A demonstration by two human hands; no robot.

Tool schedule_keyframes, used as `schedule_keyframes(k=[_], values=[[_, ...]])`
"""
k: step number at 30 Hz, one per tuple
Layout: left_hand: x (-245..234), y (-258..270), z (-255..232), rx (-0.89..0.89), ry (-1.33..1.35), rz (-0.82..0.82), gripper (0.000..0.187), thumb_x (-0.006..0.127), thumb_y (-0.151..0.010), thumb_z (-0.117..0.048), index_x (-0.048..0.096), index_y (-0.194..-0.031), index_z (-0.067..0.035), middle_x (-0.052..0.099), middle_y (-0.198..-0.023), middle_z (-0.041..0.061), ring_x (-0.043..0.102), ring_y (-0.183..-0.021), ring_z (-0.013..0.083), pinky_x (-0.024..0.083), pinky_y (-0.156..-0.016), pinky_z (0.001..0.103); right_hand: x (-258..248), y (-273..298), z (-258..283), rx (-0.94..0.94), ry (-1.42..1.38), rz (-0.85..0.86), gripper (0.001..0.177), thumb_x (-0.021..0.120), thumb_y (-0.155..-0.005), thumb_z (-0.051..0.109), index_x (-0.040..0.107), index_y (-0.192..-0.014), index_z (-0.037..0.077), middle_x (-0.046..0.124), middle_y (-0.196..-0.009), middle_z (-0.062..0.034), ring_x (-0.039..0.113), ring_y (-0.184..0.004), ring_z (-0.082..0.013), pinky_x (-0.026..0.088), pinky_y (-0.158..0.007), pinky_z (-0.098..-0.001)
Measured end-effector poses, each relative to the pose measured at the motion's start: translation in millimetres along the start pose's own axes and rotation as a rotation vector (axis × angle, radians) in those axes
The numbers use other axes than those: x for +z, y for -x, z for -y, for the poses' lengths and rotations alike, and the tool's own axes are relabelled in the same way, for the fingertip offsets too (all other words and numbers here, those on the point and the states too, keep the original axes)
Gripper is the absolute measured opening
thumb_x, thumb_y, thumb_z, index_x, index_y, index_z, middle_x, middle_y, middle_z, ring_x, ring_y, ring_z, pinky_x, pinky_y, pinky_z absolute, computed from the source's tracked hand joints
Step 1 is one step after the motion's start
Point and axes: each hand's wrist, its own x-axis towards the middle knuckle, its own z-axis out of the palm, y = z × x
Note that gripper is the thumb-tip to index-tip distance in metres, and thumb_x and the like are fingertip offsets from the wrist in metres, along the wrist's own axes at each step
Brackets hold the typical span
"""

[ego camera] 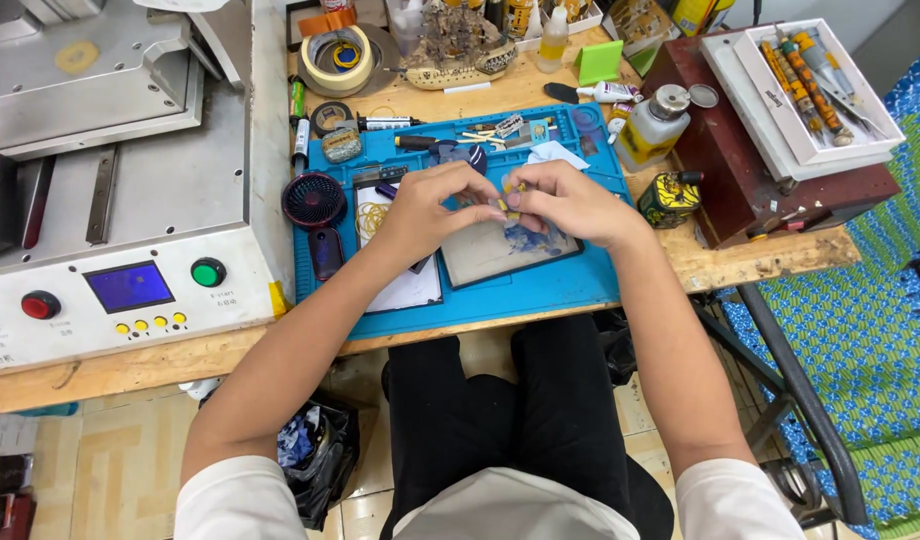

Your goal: Inspecting and organizing small electronic components and adhesive strips on a repair mat at a workbench.

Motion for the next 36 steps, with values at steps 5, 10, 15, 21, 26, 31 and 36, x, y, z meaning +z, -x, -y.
schedule_keyframes(k=[5, 10, 15, 21, 26, 31, 36], values=[[4.0, 13.5, -37.1, 0.305, -0.37, -0.026, 0.007, 0.089, -0.107, -0.015, 0.086, -0.113, -0.017, 0.085, -0.101, -0.002, 0.084, -0.097, 0.0181, 0.062, -0.093, 0.031, -8.0, 3.9, 0.3, -0.005, -0.088, 0.119, 0.017, 0.067, -0.102, 0.015, 0.075, -0.096, 0.002, 0.064, -0.065, -0.0087, 0.055, -0.056, -0.0162, 0.044, -0.055, -0.031], [36.6, 55.2, -81.9, 0.158, -0.301, -0.156, 0.008, 0.085, -0.109, -0.013, 0.086, -0.115, -0.018, 0.083, -0.099, -0.002, 0.082, -0.094, 0.0196, 0.064, -0.092, 0.032, 20.6, 39.5, -21.1, -0.043, -0.193, 0.096, 0.026, 0.068, -0.099, 0.023, 0.076, -0.098, -0.002, 0.066, -0.065, -0.0119, 0.057, -0.053, -0.0162, 0.043, -0.049, -0.0289], [74.8, 91.2, -68.3, -0.045, -0.003, -0.245, 0.011, 0.087, -0.106, -0.011, 0.087, -0.114, -0.019, 0.082, -0.097, -0.002, 0.081, -0.092, 0.017, 0.065, -0.089, 0.031, 45.5, 72.2, -61.6, -0.088, -0.338, 0.021, 0.025, 0.07, -0.1, 0.023, 0.073, -0.1, -0.002, 0.069, -0.07, -0.0138, 0.057, -0.052, -0.0147, 0.044, -0.047, -0.029], [76.1, 96.0, -53.1, -0.092, 0.168, -0.337, 0.009, 0.088, -0.104, -0.002, 0.082, -0.11, -0.005, 0.08, -0.098, 0.008, 0.084, -0.094, 0.0202, 0.069, -0.09, 0.035, 46.9, 68.9, -48.9, -0.11, -0.321, 0.01, 0.018, 0.069, -0.107, 0.013, 0.077, -0.11, -0.003, 0.068, -0.068, -0.0091, 0.061, -0.058, -0.0135, 0.049, -0.055, -0.0276], [83.2, 107.1, -52.5, -0.126, 0.164, -0.41, 0.009, 0.084, -0.106, 0.002, 0.078, -0.112, -0.001, 0.081, -0.1, 0.011, 0.084, -0.097, 0.0212, 0.069, -0.091, 0.039, 49.1, 78.4, -34.4, -0.143, -0.19, 0.051, 0.016, 0.071, -0.113, 0.011, 0.077, -0.12, -0.002, 0.082, -0.082, -0.0177, 0.079, -0.071, -0.0209, 0.064, -0.071, -0.0348], [78.7, 107.3, -46.4, -0.199, 0.306, -0.448, 0.003, 0.076, -0.111, 0.0, 0.076, -0.115, 0.0, 0.083, -0.102, 0.013, 0.085, -0.096, 0.0195, 0.069, -0.091, 0.037, 58.9, 79.6, -9.9, -0.147, -0.172, 0.036, 0.009, 0.07, -0.114, 0.009, 0.075, -0.117, 0.001, 0.082, -0.086, -0.0137, 0.08, -0.076, -0.0177, 0.064, -0.077, -0.0312], [76.6, 110.0, -42.8, -0.253, 0.458, -0.407, 0.004, 0.076, -0.112, 0.0, 0.074, -0.116, 0.001, 0.083, -0.1, 0.014, 0.084, -0.09, 0.0176, 0.071, -0.088, 0.035, 56.3, 78.4, -25.5, -0.146, -0.135, 0.044, 0.008, 0.071, -0.113, 0.007, 0.074, -0.116, 0.0, 0.08, -0.083, -0.0143, 0.078, -0.074, -0.0184, 0.062, -0.075, -0.0315]])
